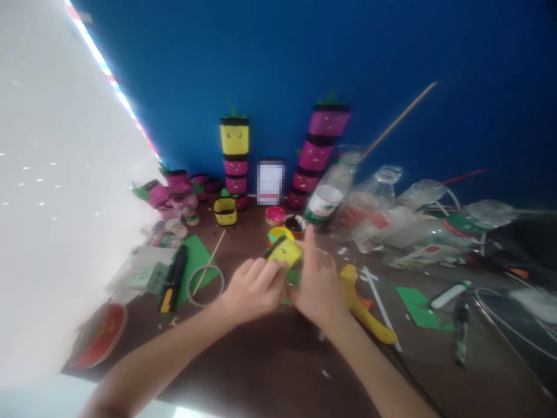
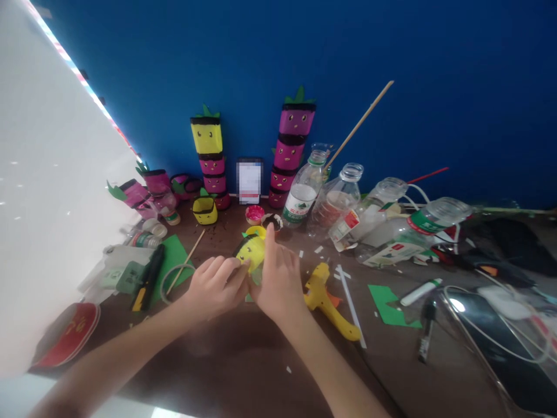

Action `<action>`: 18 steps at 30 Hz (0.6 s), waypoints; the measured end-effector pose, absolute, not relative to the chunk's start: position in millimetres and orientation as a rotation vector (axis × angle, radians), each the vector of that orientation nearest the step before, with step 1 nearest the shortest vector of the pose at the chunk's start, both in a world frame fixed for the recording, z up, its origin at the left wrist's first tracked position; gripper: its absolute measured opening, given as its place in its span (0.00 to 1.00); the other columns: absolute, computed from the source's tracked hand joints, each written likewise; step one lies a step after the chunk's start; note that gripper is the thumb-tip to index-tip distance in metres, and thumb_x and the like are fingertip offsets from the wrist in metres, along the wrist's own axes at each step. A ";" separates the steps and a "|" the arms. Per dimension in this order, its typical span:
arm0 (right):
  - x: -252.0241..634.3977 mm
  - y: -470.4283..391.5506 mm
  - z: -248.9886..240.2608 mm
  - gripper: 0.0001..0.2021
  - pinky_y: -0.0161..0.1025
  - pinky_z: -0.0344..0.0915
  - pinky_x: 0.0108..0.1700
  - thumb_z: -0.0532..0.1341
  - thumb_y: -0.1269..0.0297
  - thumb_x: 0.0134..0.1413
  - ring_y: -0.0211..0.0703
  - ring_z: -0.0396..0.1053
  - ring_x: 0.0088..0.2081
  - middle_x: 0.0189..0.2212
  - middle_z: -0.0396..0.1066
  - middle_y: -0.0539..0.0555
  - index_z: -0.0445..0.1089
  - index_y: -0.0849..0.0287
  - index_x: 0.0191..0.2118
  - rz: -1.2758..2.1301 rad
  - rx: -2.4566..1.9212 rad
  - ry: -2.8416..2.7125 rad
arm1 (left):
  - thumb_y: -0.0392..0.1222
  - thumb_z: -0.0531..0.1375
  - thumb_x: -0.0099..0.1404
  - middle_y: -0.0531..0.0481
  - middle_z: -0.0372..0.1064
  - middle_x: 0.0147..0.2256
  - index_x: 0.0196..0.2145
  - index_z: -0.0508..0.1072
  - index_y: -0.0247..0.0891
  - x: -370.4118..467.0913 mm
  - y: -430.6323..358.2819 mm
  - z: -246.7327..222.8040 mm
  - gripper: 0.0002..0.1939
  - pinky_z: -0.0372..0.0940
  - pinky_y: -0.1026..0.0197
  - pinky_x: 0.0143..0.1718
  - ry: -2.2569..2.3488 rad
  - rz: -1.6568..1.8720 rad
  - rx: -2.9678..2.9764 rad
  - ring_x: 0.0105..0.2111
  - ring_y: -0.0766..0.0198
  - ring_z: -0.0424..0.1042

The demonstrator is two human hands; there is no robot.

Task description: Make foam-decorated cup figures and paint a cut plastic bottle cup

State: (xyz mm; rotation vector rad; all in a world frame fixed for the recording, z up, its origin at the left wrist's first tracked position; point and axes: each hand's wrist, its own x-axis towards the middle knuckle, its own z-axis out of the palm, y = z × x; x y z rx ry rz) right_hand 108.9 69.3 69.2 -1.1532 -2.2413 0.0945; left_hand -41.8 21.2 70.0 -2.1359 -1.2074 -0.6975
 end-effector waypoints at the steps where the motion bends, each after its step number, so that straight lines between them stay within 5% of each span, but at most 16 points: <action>1: 108.9 69.4 68.8 0.49 0.59 0.61 0.45 0.56 0.67 0.42 0.60 0.64 0.45 0.45 0.68 0.63 0.22 0.63 0.65 0.097 -1.153 -2.238 | 0.35 0.57 0.58 0.49 0.65 0.28 0.36 0.70 0.32 -41.7 21.4 69.9 0.07 0.48 0.59 0.25 -1.210 -0.700 -2.138 0.24 0.67 0.58; 18: 110.7 68.3 66.6 0.48 0.59 0.62 0.45 0.57 0.65 0.45 0.59 0.65 0.44 0.45 0.68 0.63 0.22 0.62 0.65 0.088 -1.150 -2.221 | 0.35 0.55 0.59 0.48 0.65 0.29 0.39 0.69 0.32 -42.1 22.4 65.6 0.09 0.49 0.59 0.25 -1.234 -0.687 -2.160 0.25 0.66 0.62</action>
